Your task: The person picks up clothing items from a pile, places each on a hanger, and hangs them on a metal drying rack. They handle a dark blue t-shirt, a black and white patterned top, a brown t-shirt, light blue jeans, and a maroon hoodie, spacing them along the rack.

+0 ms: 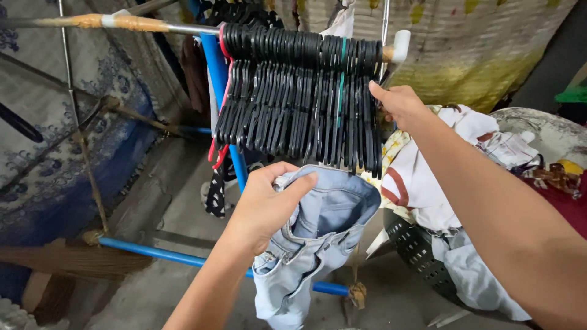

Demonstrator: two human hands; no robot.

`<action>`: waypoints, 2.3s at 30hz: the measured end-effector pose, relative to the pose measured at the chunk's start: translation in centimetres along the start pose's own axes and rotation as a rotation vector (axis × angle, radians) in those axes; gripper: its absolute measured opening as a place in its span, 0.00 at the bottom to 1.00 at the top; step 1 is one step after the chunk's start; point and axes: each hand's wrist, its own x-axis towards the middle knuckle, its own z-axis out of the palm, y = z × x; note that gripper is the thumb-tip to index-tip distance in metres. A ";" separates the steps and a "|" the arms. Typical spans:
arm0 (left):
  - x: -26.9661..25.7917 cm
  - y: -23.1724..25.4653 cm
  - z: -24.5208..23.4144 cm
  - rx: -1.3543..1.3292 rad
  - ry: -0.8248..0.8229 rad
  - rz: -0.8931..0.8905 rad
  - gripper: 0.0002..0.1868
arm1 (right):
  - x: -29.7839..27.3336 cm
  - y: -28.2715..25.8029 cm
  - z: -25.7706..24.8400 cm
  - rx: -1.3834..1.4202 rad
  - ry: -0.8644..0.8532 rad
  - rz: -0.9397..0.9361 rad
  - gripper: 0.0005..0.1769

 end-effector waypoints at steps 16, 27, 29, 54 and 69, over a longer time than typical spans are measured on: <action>-0.2 -2.0 0.5 0.003 -0.012 0.000 0.09 | -6.4 -1.1 -2.8 0.075 0.120 -0.186 0.21; -1.0 -0.8 0.3 0.247 -0.122 -0.144 0.19 | -25.5 -0.7 -10.4 -0.112 0.099 -0.128 0.15; -0.3 -1.6 0.5 0.257 -0.138 -0.102 0.15 | -26.2 1.4 -12.3 -0.053 0.121 -0.128 0.16; 0.8 -1.1 -0.7 0.084 -0.063 0.181 0.15 | -31.4 6.1 -2.2 0.536 -0.074 -0.362 0.11; 4.5 -3.8 -5.0 0.029 -0.014 0.225 0.11 | -28.0 10.6 -4.9 -0.011 -0.170 -0.360 0.06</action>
